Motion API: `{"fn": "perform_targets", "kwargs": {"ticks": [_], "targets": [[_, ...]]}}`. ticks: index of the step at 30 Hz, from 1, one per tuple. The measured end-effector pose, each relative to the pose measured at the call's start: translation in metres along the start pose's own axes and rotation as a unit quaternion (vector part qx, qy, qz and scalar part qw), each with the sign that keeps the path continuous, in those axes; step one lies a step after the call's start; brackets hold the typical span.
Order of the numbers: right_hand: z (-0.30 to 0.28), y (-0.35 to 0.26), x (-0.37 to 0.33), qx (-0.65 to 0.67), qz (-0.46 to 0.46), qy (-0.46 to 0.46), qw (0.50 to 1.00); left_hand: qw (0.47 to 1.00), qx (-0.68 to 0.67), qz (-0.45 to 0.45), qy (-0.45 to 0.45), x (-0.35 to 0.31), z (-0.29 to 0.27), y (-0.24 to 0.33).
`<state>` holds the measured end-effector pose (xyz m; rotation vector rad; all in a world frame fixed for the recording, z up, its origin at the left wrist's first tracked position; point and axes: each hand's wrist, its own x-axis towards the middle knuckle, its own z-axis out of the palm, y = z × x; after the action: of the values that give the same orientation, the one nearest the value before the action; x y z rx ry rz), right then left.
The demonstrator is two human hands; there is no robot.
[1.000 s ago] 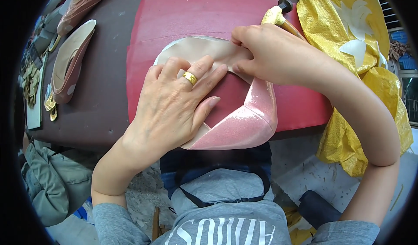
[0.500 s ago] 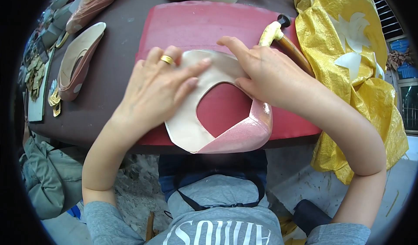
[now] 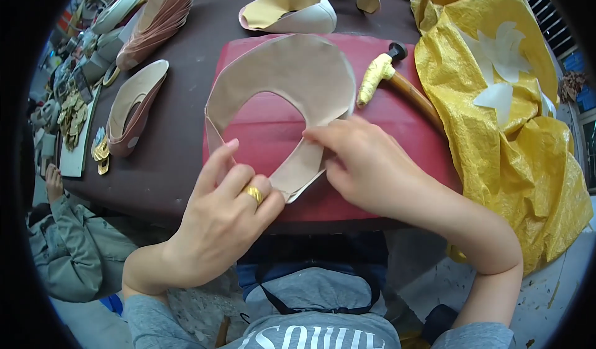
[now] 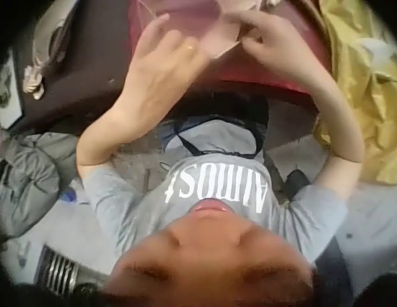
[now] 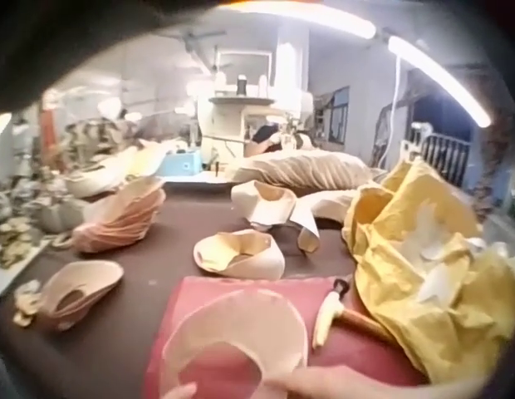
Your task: Assembling and shaping the upper components of a shoe by hand and using a hammer.
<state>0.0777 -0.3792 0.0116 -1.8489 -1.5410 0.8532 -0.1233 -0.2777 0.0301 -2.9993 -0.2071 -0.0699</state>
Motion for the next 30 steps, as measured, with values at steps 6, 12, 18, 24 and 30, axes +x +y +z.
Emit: {"fn": "perform_targets", "kwargs": {"ticks": [6, 12, 18, 24, 30], "targets": [[0.001, -0.001, 0.001, -0.346, -0.258, 0.080, 0.899, 0.987, 0.008, 0.139, 0.077, 0.000, 0.001, -0.019], [0.017, 0.015, 0.015, -0.320, -0.364, 0.070, 0.872, 0.950, 0.019, 0.209, 0.230, 0.001, 0.036, -0.024], [0.027, 0.030, 0.031, -0.069, -0.205, 0.110, 0.970, 0.945, 0.066, 0.195, 0.254, -0.021, 0.052, -0.031], [0.038, 0.016, 0.027, -0.272, -0.315, 0.136, 0.899, 0.960, 0.082, 0.155, 0.220, -0.018, 0.045, -0.022], [0.044, 0.026, 0.037, -0.168, -0.263, 0.178, 0.933, 0.980, 0.093, 0.099, 0.148, -0.023, 0.031, -0.036]]}}
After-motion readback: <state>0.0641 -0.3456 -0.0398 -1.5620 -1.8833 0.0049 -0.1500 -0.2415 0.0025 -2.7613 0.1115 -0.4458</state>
